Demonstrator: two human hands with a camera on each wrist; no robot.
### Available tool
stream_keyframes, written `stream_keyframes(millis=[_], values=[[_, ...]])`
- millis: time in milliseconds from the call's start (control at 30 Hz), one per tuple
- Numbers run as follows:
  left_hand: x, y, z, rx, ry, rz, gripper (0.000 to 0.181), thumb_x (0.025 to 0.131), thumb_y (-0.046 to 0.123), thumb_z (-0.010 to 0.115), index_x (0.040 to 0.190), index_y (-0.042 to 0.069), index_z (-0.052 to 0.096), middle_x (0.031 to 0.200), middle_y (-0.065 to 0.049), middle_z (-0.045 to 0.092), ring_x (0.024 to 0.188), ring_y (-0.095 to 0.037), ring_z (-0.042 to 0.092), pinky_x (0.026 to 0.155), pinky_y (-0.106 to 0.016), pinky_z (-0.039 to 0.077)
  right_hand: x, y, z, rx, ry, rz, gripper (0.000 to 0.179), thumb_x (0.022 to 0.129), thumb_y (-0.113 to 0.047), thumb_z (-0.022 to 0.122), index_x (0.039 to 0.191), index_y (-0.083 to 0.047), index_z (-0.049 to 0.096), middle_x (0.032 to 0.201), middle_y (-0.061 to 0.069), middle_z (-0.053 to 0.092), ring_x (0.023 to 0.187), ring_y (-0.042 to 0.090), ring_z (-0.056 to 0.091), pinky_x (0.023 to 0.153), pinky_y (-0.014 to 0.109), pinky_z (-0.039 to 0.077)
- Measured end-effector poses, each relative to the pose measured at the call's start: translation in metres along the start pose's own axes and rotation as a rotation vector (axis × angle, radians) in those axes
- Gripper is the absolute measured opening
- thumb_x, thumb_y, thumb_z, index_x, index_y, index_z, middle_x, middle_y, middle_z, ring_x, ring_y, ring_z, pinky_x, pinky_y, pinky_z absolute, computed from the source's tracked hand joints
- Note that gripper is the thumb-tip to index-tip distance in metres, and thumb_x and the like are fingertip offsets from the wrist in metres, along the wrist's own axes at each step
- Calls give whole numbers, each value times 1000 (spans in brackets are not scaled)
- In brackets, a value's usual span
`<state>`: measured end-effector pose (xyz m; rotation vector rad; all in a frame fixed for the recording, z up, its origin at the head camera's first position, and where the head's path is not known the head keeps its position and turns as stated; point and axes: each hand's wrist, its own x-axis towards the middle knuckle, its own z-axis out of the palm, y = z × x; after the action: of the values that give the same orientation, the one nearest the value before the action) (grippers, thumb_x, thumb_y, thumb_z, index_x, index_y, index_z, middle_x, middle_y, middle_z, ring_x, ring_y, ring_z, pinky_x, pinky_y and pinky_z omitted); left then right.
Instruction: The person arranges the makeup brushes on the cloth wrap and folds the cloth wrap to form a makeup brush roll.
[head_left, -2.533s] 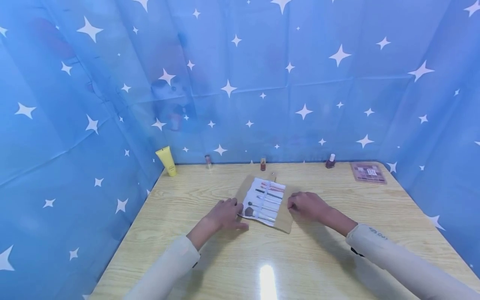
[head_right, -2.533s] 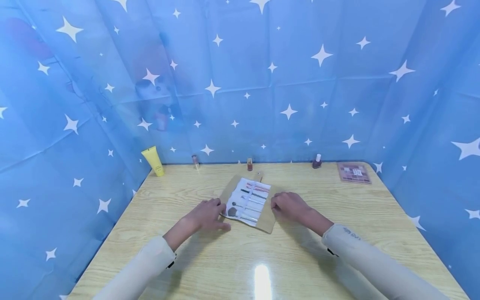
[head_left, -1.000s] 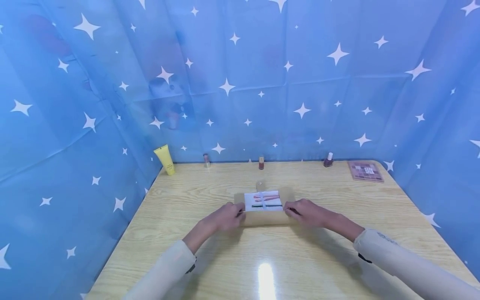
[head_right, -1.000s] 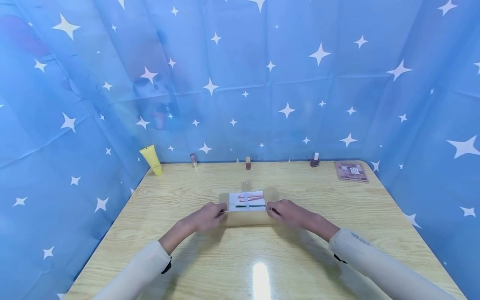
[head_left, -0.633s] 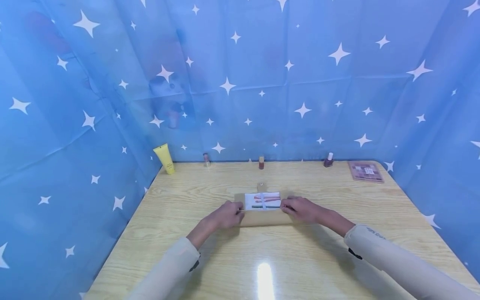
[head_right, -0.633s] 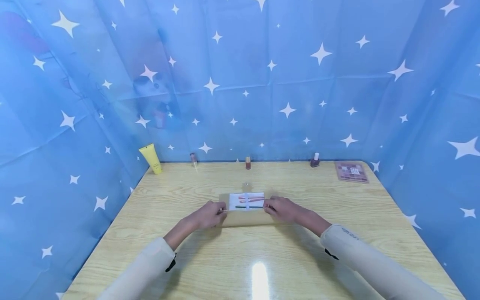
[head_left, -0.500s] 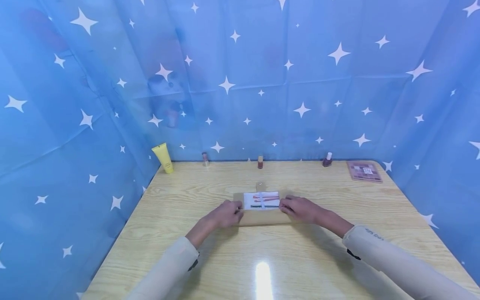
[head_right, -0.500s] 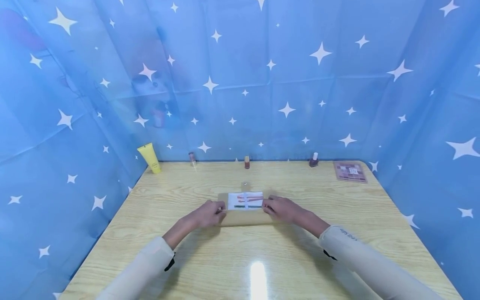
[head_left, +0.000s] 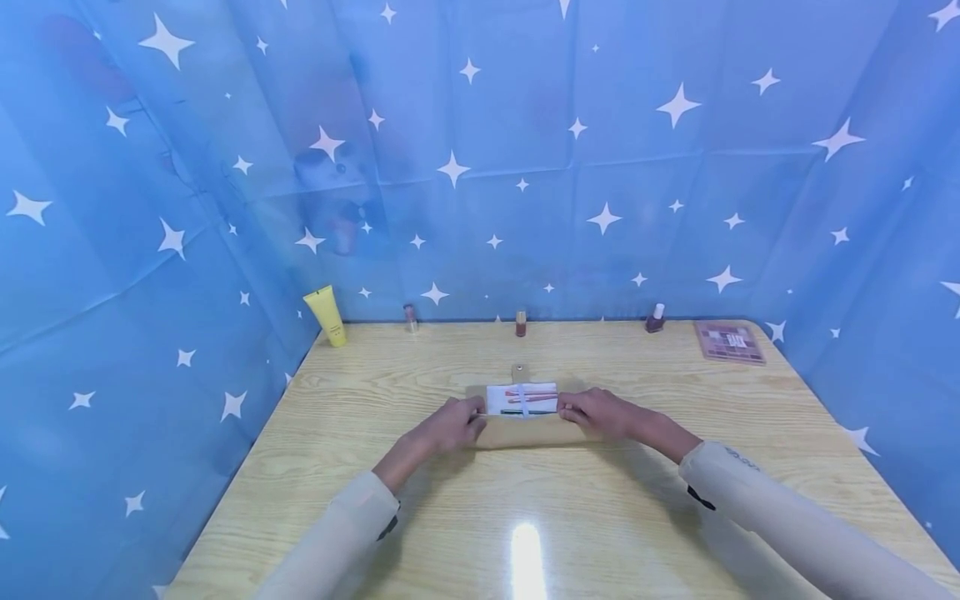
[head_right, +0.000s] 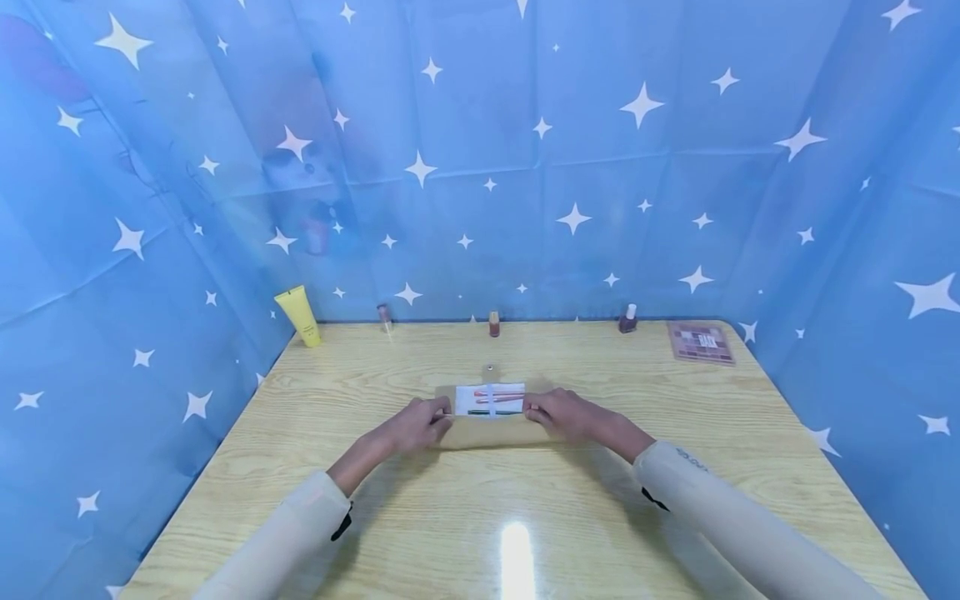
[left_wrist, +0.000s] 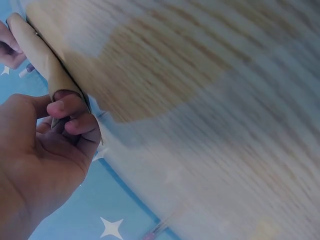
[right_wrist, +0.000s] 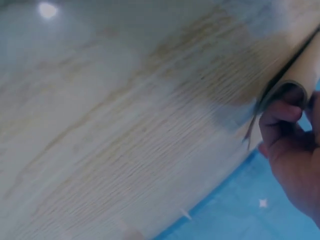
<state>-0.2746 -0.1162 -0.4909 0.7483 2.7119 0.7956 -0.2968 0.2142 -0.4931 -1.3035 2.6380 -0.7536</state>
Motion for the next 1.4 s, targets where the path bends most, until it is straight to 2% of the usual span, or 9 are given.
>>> stream_keyframes(millis=[167,367,467,667,800,867,1033,1200,1400], values=[[-1,1,1,94,47,0,9,106,21,59,100,15,59,73,5,58,56,-7,46,49,-22,38,2,4,0,8,4,21,12,109,-11,55,101,-12,64,70,-16,45,60,-1,38,62,24,41],[-7,10,2,503,206,151,18,101,31,69,102,15,61,87,4,52,71,-9,48,56,-20,42,-2,3,5,-148,112,31,12,103,-21,68,94,-20,60,77,-13,49,65,-1,39,56,22,37],[-8,16,2,580,212,213,18,100,34,71,95,16,67,87,6,52,72,-8,47,58,-19,41,-4,2,7,-238,208,-39,15,98,-20,75,91,-20,61,83,-11,50,70,-2,38,57,21,39],[-12,18,4,503,82,168,37,91,56,75,83,22,64,81,11,50,69,-6,47,57,-19,41,-5,1,8,-247,223,-165,9,96,-10,75,99,-17,70,96,-6,66,84,5,59,71,30,55],[-12,17,4,505,66,185,32,91,49,78,89,21,64,82,11,51,70,-6,49,59,-19,43,-7,-1,6,-275,202,-204,9,98,-11,72,100,-19,74,101,-5,71,89,9,67,74,34,58],[-11,17,2,476,63,191,25,95,41,76,94,19,66,83,10,54,71,-6,50,61,-19,45,-10,-2,4,-285,184,-199,4,98,-19,73,102,-21,75,97,-7,70,82,6,64,71,31,55],[-8,18,-4,282,34,163,12,102,29,67,101,17,70,84,10,62,69,-4,52,62,-20,48,-17,-6,0,-208,97,-115,20,93,-38,79,107,-24,74,91,-15,63,71,-1,50,67,25,45],[-5,13,-5,85,29,128,20,108,26,54,105,16,72,73,8,61,58,-4,49,55,-22,45,-17,-8,-4,-70,55,-51,15,101,-33,70,111,-23,70,83,-14,67,68,-2,54,67,27,53],[-1,5,-1,-5,57,101,26,111,25,50,117,10,70,69,7,57,58,-5,48,57,-23,45,-13,-7,-6,16,74,0,15,106,-31,62,110,-19,70,90,-13,68,75,1,58,69,29,53]])
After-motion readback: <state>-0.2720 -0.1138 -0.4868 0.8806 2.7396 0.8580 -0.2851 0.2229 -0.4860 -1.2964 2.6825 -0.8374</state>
